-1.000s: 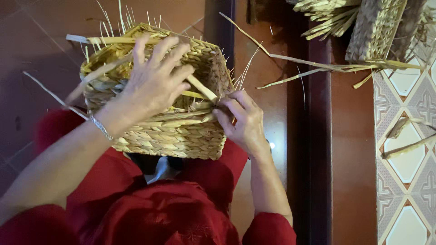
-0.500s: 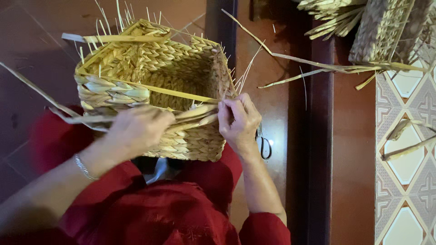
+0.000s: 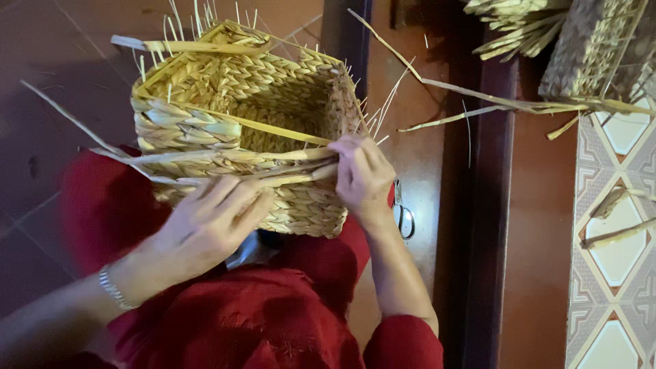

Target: The person sits on the floor with a woven water-hyacinth basket on their lap and weaves flat plant strips around the basket rim, tucking and tightening the strips by hand to bind the edge. They pull strips from a pile beside them and work around the rim, finishing the edge binding.

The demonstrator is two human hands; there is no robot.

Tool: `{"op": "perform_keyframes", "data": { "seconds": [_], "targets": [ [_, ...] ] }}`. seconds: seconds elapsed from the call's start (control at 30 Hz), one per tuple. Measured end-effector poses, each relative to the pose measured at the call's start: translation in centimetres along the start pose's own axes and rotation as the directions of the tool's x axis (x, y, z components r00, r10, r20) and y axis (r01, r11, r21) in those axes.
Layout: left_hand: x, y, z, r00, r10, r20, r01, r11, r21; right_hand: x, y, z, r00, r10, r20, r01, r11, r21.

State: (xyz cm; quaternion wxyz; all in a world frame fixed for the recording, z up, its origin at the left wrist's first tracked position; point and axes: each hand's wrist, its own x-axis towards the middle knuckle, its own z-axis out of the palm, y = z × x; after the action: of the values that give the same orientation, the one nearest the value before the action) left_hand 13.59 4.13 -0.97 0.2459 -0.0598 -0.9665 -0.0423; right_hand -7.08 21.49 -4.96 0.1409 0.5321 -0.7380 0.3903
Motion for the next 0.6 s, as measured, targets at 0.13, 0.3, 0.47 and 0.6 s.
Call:
{"op": "perform_keyframes", "data": {
  "seconds": [0.13, 0.3, 0.47, 0.6],
  "targets": [
    [0.2, 0.2, 1.5, 0.968, -0.115, 0.222, 0.080, 0.984, 0.161, 0.1, -0.1, -2.0, 0.990, 0.107, 0.090, -0.120, 0.980, 0.158],
    [-1.7, 1.2, -0.3, 0.946, -0.161, 0.282, 0.124, 0.982, 0.142, 0.7, -0.3, -3.3, 0.980, 0.038, 0.193, -0.070, 0.985, 0.160],
    [-3.7, 0.3, -5.3, 0.928, -0.238, 0.287, 0.125, 0.924, 0.362, 1.1, -1.0, -3.9, 0.960, 0.002, 0.279, -0.036, 0.992, 0.118],
    [-3.7, -2.6, -7.7, 0.868, -0.415, 0.272, 0.202, 0.796, 0.571, 1.0, -1.5, -1.9, 0.980, -0.099, 0.172, 0.095, 0.995, 0.028]
  ]
}}
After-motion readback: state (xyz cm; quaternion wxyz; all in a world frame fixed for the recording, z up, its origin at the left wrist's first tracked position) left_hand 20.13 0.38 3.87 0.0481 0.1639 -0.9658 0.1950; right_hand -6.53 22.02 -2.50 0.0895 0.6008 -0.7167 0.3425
